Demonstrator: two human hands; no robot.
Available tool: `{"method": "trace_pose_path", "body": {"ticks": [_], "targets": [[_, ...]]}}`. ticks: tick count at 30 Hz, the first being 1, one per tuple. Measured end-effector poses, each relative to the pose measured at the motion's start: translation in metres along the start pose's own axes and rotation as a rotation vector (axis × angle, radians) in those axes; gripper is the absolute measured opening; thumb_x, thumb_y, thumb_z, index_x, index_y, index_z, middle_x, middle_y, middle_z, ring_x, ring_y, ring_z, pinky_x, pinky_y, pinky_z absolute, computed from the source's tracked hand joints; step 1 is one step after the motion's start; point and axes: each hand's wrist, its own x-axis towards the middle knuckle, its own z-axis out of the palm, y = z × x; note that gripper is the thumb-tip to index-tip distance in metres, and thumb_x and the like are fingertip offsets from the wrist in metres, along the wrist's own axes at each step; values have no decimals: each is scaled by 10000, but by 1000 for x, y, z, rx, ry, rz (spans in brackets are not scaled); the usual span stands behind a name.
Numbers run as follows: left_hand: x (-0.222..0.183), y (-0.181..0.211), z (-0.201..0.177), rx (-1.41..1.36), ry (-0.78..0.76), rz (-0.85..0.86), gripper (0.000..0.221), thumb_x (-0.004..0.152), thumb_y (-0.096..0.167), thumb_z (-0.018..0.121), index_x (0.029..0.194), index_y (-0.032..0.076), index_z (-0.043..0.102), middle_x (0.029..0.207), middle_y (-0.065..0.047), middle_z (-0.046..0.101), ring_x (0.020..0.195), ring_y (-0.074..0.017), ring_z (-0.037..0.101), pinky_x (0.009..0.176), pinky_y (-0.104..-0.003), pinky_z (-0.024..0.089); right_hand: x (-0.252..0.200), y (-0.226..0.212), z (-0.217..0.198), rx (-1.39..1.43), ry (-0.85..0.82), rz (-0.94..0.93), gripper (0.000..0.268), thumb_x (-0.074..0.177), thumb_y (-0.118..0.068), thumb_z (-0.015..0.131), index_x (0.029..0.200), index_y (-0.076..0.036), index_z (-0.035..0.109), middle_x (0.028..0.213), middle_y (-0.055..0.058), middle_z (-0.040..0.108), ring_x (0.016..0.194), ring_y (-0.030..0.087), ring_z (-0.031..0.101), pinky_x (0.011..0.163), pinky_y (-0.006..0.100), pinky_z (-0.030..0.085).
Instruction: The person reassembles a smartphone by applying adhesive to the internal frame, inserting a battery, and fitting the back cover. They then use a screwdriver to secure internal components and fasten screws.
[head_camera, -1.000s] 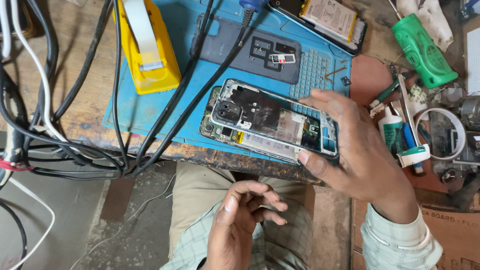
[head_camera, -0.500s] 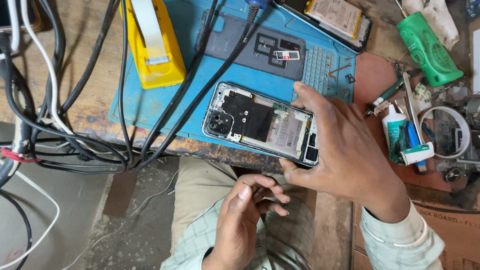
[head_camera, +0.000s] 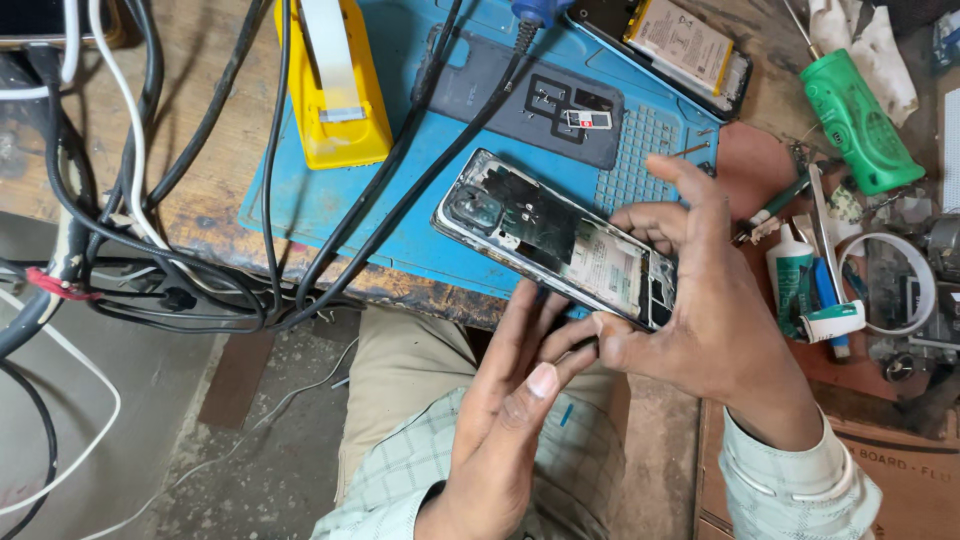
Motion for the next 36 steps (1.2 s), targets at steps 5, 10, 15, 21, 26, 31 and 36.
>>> {"method": "trace_pose_path", "body": {"ticks": [5, 10, 15, 21, 26, 31, 36], "targets": [[6, 6, 12, -56, -23, 10, 837, 1067, 280, 509, 1649, 85, -60, 1702, -190, 210, 1501, -326, 411, 1189, -484, 383, -14, -8, -1, 33, 36, 21, 1162, 678, -362, 828, 1586, -4, 198, 1286, 211, 642, 1187, 301, 642, 1100, 422, 447], [5, 1, 18, -35, 43, -50, 806, 1075, 258, 529, 1714, 140, 52, 1491, -249, 481, 1160, -284, 514, 987, -424, 440, -36, -27, 10, -161, 136, 19, 1123, 684, -446, 814, 1538, 22, 254, 1299, 234, 585, 1147, 313, 623, 1039, 446, 481], [-2, 4, 8, -20, 57, -121, 688, 1067, 307, 484, 1631, 2, 237, 1520, -162, 514, 1375, -240, 531, 1125, -403, 451, -75, -47, 3, -396, 118, 118, 1230, 546, -708, 777, 1440, 65, 434, 1227, 236, 601, 1114, 312, 623, 956, 464, 497], [-27, 3, -9, 56, -101, -389, 561, 1085, 293, 470, 1547, -21, 422, 1500, -177, 567, 1402, -228, 518, 1173, -374, 391, -101, -45, -11, -26, 360, 237, 682, 962, -424, 741, 1407, 43, 519, 1325, 155, 597, 1191, 168, 647, 1074, 303, 532], [-47, -3, -31, 339, -202, -553, 541, 1058, 324, 501, 1500, 12, 490, 1304, -166, 713, 1288, -207, 632, 1088, -356, 459, -91, -31, 11, 152, 238, 353, 474, 874, -202, 750, 1268, 42, 653, 1245, 129, 683, 1102, 163, 666, 964, 290, 528], [-56, 5, -43, 535, -264, -726, 541, 1035, 374, 525, 1482, 68, 530, 943, -126, 750, 925, -179, 726, 811, -331, 539, -85, -35, 32, 111, 148, 499, 371, 791, -158, 820, 1130, -16, 769, 1025, 81, 758, 924, 143, 695, 825, 278, 550], [-56, 17, -44, 621, -344, -750, 551, 1021, 413, 541, 1473, 98, 552, 645, -89, 651, 589, -174, 652, 538, -330, 456, -94, -34, 35, 134, 82, 521, 276, 784, -157, 818, 1019, -15, 792, 969, 69, 740, 868, 124, 736, 760, 260, 574]]}}
